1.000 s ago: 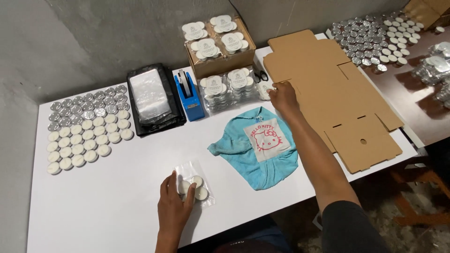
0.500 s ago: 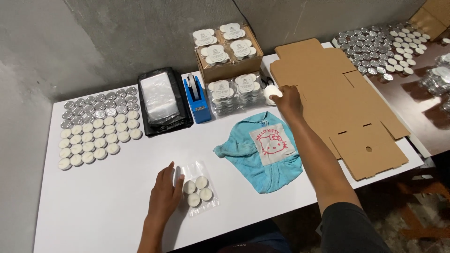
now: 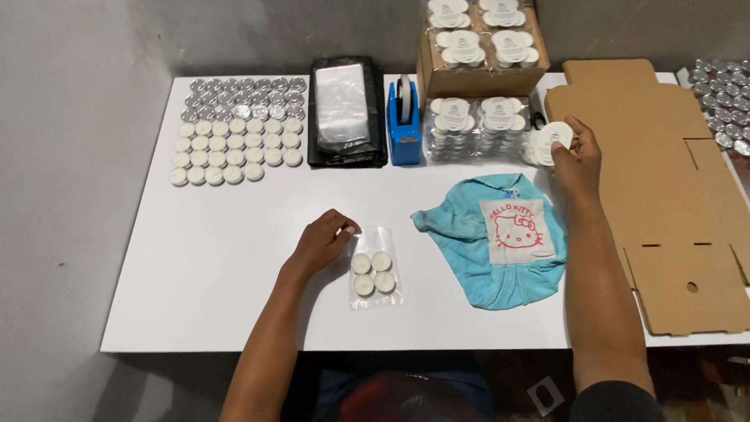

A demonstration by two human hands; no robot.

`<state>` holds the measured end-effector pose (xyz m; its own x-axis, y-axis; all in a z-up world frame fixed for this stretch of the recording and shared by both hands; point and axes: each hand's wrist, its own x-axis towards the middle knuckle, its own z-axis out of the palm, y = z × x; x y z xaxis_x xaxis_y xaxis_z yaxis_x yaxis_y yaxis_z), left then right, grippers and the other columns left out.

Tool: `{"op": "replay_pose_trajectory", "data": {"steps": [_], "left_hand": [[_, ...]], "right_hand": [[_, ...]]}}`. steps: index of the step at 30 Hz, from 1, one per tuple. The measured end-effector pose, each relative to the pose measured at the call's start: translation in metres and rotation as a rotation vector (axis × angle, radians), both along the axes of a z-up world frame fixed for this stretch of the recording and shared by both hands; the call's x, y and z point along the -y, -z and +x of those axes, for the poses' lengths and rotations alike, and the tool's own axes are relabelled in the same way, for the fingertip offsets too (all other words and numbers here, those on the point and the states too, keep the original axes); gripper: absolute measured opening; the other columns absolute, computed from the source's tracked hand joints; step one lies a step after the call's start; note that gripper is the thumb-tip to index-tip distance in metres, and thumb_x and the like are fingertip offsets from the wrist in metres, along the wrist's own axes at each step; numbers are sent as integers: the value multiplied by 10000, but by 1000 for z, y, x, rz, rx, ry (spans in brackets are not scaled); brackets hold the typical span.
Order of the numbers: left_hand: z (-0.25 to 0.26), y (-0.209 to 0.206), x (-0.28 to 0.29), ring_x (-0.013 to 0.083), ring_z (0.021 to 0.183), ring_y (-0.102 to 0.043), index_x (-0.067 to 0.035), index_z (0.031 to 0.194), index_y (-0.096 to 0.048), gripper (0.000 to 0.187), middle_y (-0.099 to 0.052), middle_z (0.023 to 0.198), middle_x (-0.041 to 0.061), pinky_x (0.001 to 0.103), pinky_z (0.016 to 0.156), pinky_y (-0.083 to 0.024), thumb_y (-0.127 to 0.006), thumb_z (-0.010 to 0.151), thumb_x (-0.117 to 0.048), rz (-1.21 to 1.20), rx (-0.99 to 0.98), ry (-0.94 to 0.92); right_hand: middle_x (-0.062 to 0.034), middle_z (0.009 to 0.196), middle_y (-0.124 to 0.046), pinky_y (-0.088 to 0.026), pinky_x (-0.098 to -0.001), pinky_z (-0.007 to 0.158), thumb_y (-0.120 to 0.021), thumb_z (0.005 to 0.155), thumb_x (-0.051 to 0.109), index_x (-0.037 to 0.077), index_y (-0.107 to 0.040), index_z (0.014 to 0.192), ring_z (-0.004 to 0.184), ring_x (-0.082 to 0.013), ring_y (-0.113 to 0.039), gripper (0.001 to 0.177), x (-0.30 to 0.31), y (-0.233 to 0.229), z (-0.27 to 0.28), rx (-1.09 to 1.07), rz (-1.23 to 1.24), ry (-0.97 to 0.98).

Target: Cleaning small tealight candles by wiping them with a cloth and then packaging them into plastic bags.

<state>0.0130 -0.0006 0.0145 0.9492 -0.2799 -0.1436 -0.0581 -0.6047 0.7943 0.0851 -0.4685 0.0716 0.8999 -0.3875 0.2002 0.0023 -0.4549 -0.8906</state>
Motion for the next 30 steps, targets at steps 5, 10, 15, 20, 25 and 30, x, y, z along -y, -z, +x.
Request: {"op": "replay_pose_trajectory", "data": {"steps": [5,10,15,20,25,30], "left_hand": [[2,11,-7,315,802,-675,-130,1063,-767,274,-698,912,114,437,769,-528,-577,1015,-321,-45,4,-11],[-1,27,-11,311,774,-676,-120,1025,-758,235,-711,837,132,445,742,-525,-652,976,-324,-121,43,-27],[-3,31,-12,257,789,-649,-168,1022,-761,207,-670,966,78,417,739,-525,-711,931,-348,-213,53,-58],[-2,25,-12,304,789,-670,-148,1030,-759,183,-681,936,109,435,732,-537,-687,945,-293,-226,83,-53],[0,34,-15,284,755,-670,-143,1017,-763,141,-694,870,114,413,704,-534,-672,957,-232,-301,84,-52],[-1,35,-15,256,724,-661,-148,1006,-760,132,-714,828,103,393,689,-530,-688,952,-244,-332,75,-36]], "right_hand": [[-21,846,-524,-482,-247,622,-644,947,1,102,-605,1363,715,-110,-555,430,-57,2,-11,49,108,-107],[-23,785,-606,-490,-230,610,-734,888,24,109,-639,1192,672,-93,-589,330,-119,22,-7,7,225,-276],[-63,747,-665,-468,-228,465,-751,913,38,55,-650,1080,545,-109,-613,196,-189,18,-8,-204,293,-490],[-116,804,-671,-532,-259,440,-732,920,28,18,-637,1104,563,-170,-674,207,-220,53,15,-300,343,-614],[-128,834,-667,-555,-258,452,-731,892,0,1,-633,1116,584,-186,-694,245,-236,56,15,-401,353,-752],[-113,840,-677,-469,-231,445,-702,892,-30,8,-685,1201,585,-141,-644,312,-245,45,5,-494,278,-826]]}}
